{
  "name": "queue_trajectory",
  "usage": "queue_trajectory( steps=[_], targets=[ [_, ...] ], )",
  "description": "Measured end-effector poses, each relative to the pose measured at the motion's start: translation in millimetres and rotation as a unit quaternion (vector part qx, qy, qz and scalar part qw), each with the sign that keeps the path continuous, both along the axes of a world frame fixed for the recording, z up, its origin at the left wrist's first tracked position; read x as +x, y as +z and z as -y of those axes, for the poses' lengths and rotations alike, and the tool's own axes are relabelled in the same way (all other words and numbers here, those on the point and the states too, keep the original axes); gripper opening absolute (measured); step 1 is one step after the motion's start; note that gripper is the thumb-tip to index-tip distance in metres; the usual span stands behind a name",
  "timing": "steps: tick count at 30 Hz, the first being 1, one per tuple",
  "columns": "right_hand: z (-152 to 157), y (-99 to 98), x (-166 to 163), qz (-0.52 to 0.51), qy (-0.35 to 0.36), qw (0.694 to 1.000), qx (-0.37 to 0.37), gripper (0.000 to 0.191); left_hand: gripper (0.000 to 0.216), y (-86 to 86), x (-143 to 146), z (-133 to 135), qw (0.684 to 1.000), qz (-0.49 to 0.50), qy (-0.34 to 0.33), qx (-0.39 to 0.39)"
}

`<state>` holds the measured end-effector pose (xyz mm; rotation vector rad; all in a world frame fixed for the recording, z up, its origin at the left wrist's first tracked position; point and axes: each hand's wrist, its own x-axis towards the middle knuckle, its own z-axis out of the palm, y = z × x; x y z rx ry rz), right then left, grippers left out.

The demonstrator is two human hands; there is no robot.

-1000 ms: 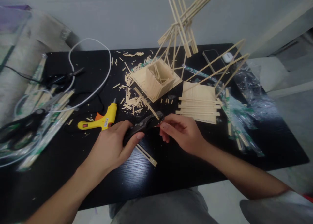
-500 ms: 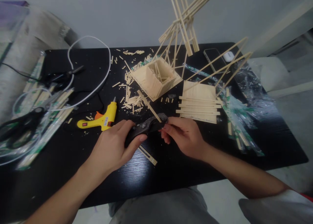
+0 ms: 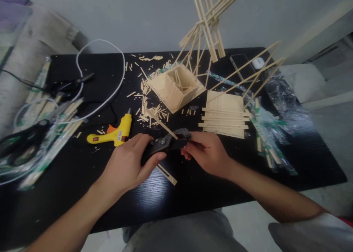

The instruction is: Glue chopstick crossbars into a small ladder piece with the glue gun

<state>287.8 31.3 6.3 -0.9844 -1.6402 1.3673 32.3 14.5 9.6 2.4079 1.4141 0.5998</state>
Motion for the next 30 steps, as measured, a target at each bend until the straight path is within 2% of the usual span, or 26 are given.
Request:
queue_trajectory(
  steps=[5,13,21,30],
  targets=[
    [0.9,-1.0,1.5,0.039,-0.008,0.997,0.059,0.035,0.055,0.0,1.3,-0.5,1.000,0.007,-0.005,0.009],
    [2.0,0.9,1.8,0.045,0.008,0.997,0.054,0.033,0.055,0.7,2.3,-0.6,1.000,0.002,-0.006,0.004],
    [3.8,-0.5,0.7,0.005,0.028,1.000,-0.003,0.030,0.052,-1.4,0.2,3.1,0.999,-0.032,0.012,-0.022],
    [0.9,-7.5,-0.9,-0.019,-0.003,0.995,-0.103,0.025,0.069,-2.5,-3.6,-1.3,0.997,-0.073,0.027,-0.018]
  ],
)
